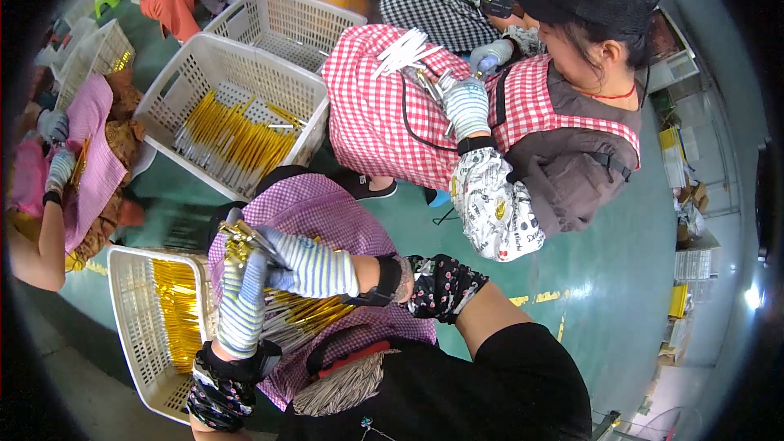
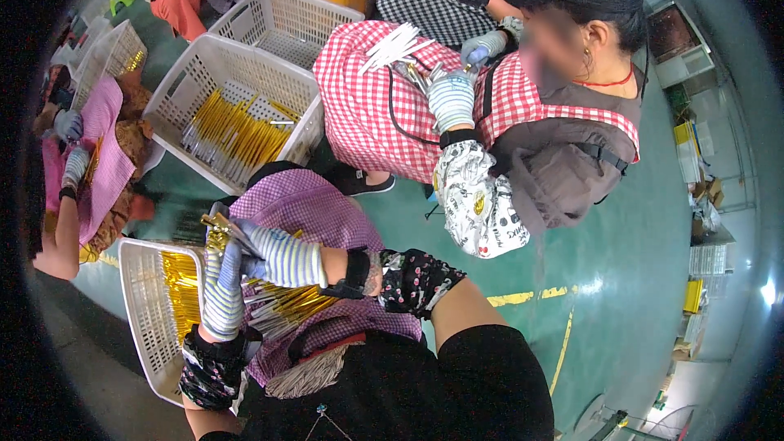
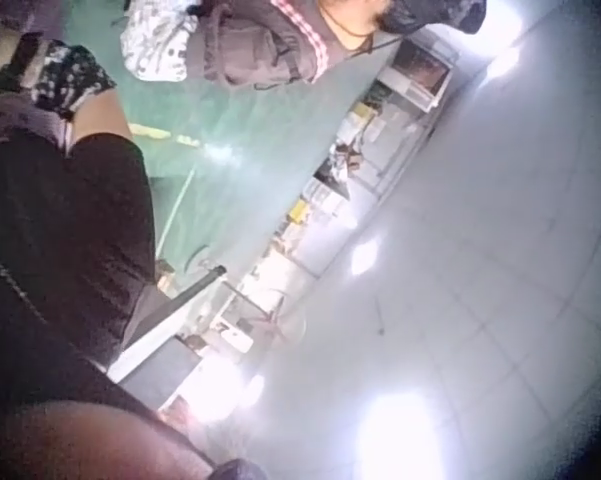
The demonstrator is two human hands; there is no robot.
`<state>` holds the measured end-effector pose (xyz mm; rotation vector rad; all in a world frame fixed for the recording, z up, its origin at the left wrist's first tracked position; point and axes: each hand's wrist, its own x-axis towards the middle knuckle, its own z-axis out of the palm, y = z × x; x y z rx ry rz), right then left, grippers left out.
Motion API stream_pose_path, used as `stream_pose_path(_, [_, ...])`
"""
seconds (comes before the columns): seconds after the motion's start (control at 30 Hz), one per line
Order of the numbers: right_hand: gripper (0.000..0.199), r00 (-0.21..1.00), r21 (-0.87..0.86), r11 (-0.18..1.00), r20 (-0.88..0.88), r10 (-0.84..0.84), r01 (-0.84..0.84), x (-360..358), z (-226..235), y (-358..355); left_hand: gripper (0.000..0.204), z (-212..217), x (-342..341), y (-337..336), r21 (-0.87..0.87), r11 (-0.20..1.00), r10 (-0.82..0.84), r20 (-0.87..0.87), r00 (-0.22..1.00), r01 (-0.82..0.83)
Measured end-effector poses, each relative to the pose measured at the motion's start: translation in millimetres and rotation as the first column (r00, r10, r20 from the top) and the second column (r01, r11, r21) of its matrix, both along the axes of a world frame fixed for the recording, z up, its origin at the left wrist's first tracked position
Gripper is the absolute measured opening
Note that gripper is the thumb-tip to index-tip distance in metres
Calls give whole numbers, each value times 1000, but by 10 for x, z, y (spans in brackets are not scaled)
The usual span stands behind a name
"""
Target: Sorting and arranging small gold-colored cylindrical components into bundles.
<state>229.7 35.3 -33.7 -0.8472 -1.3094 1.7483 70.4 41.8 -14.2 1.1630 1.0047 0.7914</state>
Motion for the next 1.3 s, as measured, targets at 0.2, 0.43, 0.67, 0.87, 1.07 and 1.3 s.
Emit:
stream_pose_path(0.2, [22,931,121,926,-123,-344,358,734,-83,445,75,90,-76,-52,93,995,-47,106,993,37])
stream_pose_path(0.43, [9,279,-327,387,-332,-901,862,2672,-803,1417,65,-31,-362,-218,129,991,-21,12,1000,19])
stream_pose_path(0.67, [23,-78,-486,67,-273,-959,871,2771,-658,1332,55,-98,-597,-275,304,929,-89,-371,924,211])
stream_pose_path(0.87, [20,-7,-500,104,-215,-977,860,2283,-789,1057,44,-525,-714,-405,456,454,38,-868,495,765])
stream_pose_path(1.07, [32,660,-18,678,-216,-720,735,1244,-428,354,27,-585,-625,-447,366,564,31,-905,424,740])
stream_pose_path(1.3, [25,947,95,973,226,-226,210,499,-252,-199,44,-500,-673,-527,397,531,-32,-873,486,748])
